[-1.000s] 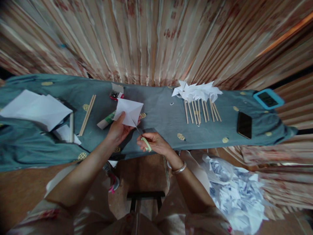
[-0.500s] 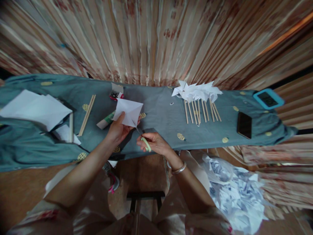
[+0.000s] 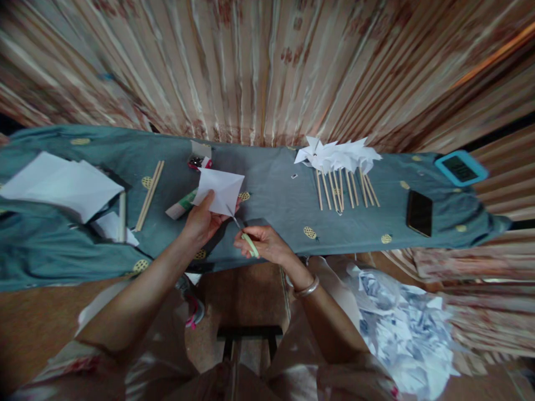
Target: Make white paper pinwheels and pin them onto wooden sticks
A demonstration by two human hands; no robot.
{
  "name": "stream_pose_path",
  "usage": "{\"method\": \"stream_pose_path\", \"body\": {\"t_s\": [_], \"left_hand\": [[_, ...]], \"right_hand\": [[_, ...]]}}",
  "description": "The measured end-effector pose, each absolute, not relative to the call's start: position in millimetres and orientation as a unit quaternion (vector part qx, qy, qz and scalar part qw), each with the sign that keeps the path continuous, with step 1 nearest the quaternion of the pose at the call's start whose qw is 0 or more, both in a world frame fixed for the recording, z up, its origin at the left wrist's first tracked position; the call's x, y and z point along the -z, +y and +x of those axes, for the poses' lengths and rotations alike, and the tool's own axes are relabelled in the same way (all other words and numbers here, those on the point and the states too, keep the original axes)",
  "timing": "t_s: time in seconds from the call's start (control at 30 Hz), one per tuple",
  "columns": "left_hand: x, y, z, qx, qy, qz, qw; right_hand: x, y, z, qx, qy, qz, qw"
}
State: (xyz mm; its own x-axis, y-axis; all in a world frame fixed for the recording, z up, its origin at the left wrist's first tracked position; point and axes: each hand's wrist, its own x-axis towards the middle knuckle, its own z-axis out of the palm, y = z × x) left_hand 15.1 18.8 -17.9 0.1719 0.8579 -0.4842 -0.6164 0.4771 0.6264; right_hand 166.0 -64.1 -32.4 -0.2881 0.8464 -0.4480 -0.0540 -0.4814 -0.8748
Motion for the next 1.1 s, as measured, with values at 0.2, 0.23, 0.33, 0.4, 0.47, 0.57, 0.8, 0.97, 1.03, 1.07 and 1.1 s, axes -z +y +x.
{"method": "stream_pose_path", "body": {"t_s": [0.2, 0.23, 0.33, 0.4, 0.47, 0.57, 0.8, 0.97, 1.03, 1.07, 1.1], "left_hand": [[19.3, 14.5, 16.0, -0.472, 0.408, 0.160, 0.765], [18.9, 14.0, 16.1, -0.473, 0.408, 0.160, 0.765], [18.1, 13.7, 16.6, -0.472, 0.409, 0.160, 0.764], [18.7, 14.3, 16.8, -0.474, 0.411, 0.158, 0.763], [20.2, 15.1, 17.0, -0.479, 0.411, 0.156, 0.760], [22.4, 15.8, 16.9, -0.482, 0.406, 0.160, 0.759], [21.9, 12.9, 17.6, -0.465, 0.416, 0.161, 0.765], [17.8, 12.2, 18.8, -0.459, 0.428, 0.167, 0.760], [16.5, 12.7, 19.2, -0.458, 0.429, 0.174, 0.759], [16.1, 13.0, 19.4, -0.458, 0.430, 0.177, 0.758], [15.9, 13.3, 19.7, -0.459, 0.430, 0.181, 0.756]], "right_hand": [[32.4, -63.4, 165.5, -0.699, -0.391, -0.500, 0.330], [31.8, -63.5, 165.1, -0.698, -0.391, -0.500, 0.330], [31.0, -63.5, 164.2, -0.695, -0.393, -0.504, 0.328], [31.9, -63.4, 164.1, -0.692, -0.395, -0.507, 0.329], [33.1, -63.3, 164.2, -0.687, -0.399, -0.511, 0.329], [33.8, -63.5, 164.6, -0.680, -0.409, -0.514, 0.326], [31.5, -63.9, 164.0, -0.682, -0.403, -0.520, 0.319], [33.9, -63.0, 162.1, -0.675, -0.408, -0.516, 0.333], [34.5, -62.8, 161.7, -0.672, -0.404, -0.519, 0.341], [34.6, -62.7, 161.7, -0.670, -0.408, -0.518, 0.340], [34.8, -62.5, 161.8, -0.672, -0.410, -0.516, 0.338]]}}
